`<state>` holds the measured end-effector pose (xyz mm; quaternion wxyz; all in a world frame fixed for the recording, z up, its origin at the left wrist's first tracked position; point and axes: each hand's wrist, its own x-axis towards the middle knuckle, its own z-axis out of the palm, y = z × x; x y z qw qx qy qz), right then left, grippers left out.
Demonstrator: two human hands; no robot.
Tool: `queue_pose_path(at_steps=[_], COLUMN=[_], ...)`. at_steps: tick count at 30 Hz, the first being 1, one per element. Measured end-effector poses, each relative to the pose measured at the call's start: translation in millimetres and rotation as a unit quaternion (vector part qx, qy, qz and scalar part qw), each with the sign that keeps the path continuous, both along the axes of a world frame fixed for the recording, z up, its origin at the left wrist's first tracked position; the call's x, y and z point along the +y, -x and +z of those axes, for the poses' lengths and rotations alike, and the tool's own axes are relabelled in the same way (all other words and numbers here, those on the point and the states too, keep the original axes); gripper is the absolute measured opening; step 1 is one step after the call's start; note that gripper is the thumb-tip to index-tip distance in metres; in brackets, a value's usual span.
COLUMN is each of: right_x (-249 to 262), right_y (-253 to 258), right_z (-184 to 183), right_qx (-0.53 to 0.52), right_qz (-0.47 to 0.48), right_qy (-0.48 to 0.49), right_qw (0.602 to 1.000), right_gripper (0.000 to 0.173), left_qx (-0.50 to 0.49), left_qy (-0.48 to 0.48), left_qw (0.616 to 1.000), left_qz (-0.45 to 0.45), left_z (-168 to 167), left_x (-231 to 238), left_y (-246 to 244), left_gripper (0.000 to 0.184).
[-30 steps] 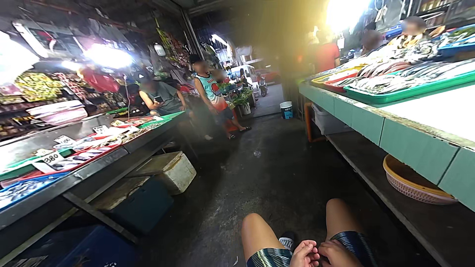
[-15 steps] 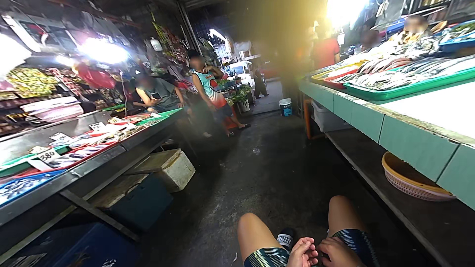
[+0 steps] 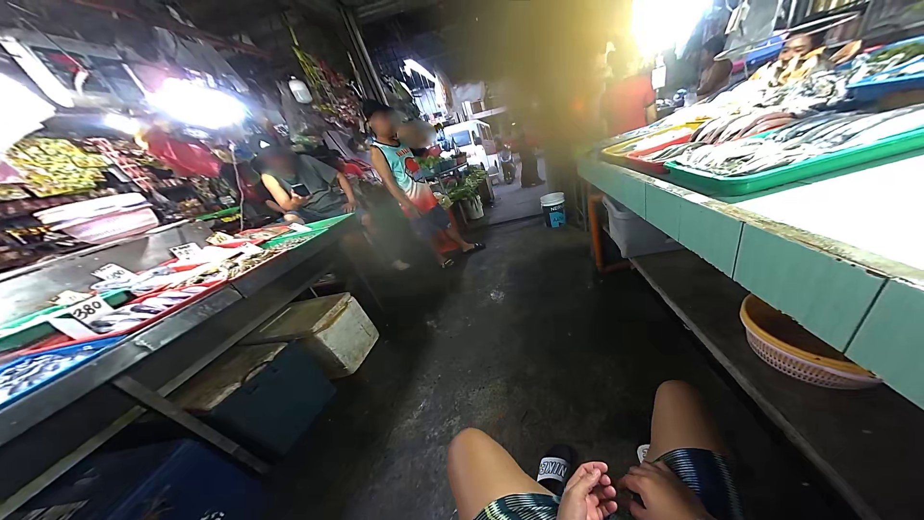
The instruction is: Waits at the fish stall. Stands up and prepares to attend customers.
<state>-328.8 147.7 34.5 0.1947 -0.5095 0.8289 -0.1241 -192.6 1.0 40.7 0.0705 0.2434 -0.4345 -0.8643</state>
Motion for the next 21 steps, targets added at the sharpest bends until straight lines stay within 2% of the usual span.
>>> queue_pose_path(at_steps=[11, 17, 21], right_x=[-11, -4, 0], right_y=[4, 5, 1], right_z=[-9, -10, 2], right_qx=[-0.003, -0.004, -0.006], right_qz=[0.039, 0.011, -0.001], right_qy=[0.03, 0.031, 0.002], right_qw=[0.999, 0.999, 1.0], right_gripper=[0.032, 0.034, 0.035], left_qx=[-0.006, -0.006, -0.006], left_qy=[0.031, 0.019, 0.005], left_qw=[0.999, 1.0, 1.0], left_qz=[-0.03, -0.016, -0.001], left_z=[-7, -5, 1], left_x=[-2, -1, 0], left_y=[8, 3, 1], left_gripper=[0.026, 0.026, 0.026])
